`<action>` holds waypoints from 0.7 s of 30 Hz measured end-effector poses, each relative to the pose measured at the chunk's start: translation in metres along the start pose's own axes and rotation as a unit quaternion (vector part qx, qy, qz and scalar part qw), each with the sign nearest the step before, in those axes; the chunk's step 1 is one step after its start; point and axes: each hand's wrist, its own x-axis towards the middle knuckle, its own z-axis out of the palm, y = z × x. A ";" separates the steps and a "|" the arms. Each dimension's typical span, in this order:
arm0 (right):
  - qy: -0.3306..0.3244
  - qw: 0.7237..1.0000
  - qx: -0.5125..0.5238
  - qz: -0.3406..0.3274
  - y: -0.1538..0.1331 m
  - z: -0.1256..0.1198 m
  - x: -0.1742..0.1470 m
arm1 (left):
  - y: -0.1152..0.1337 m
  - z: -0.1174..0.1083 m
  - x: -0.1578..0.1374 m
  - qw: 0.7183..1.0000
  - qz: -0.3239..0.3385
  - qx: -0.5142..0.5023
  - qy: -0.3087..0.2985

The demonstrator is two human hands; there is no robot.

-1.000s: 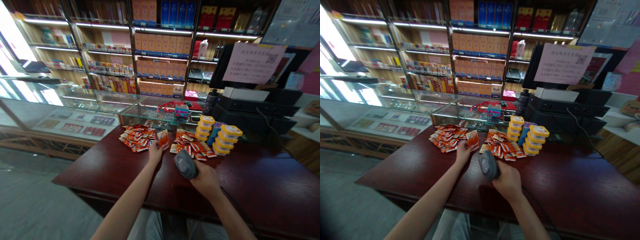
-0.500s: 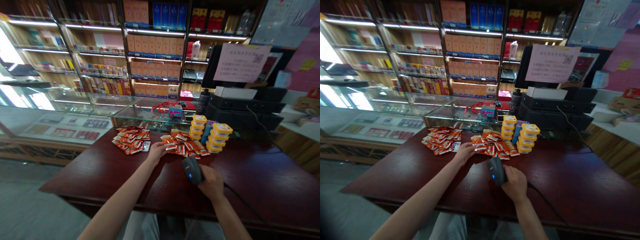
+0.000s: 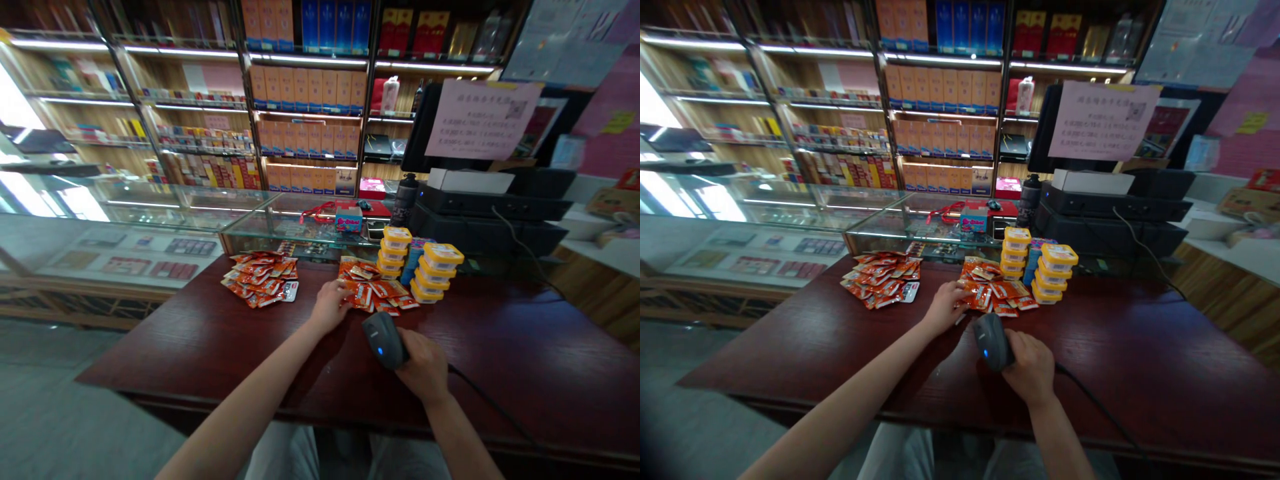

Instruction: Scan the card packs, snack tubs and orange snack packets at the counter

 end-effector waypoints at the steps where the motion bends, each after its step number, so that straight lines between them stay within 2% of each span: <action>1: -0.002 1.000 -0.001 -0.010 0.002 0.001 -0.001 | 0.000 0.002 -0.001 1.000 0.018 0.010 -0.018; 3: -0.002 1.000 -0.006 -0.026 0.006 0.003 -0.002 | 0.001 0.009 -0.004 0.999 0.026 0.025 -0.039; 6: -0.002 0.999 -0.013 -0.038 0.009 0.005 -0.004 | 0.002 0.019 -0.006 0.998 0.024 0.049 -0.039; 10: 0.007 0.999 -0.015 -0.050 0.009 0.004 -0.005 | -0.003 0.019 -0.010 0.997 0.041 0.054 -0.033; 15: 0.003 1.000 -0.008 -0.019 0.003 0.002 -0.006 | -0.023 -0.003 -0.014 0.997 0.030 0.064 0.013; 18: -0.001 1.000 -0.010 -0.012 0.000 0.000 -0.006 | -0.035 -0.023 -0.016 0.993 -0.008 0.102 0.051; 21: 0.000 1.000 -0.007 -0.022 -0.001 -0.001 -0.005 | -0.042 -0.042 -0.019 0.974 -0.073 0.191 0.099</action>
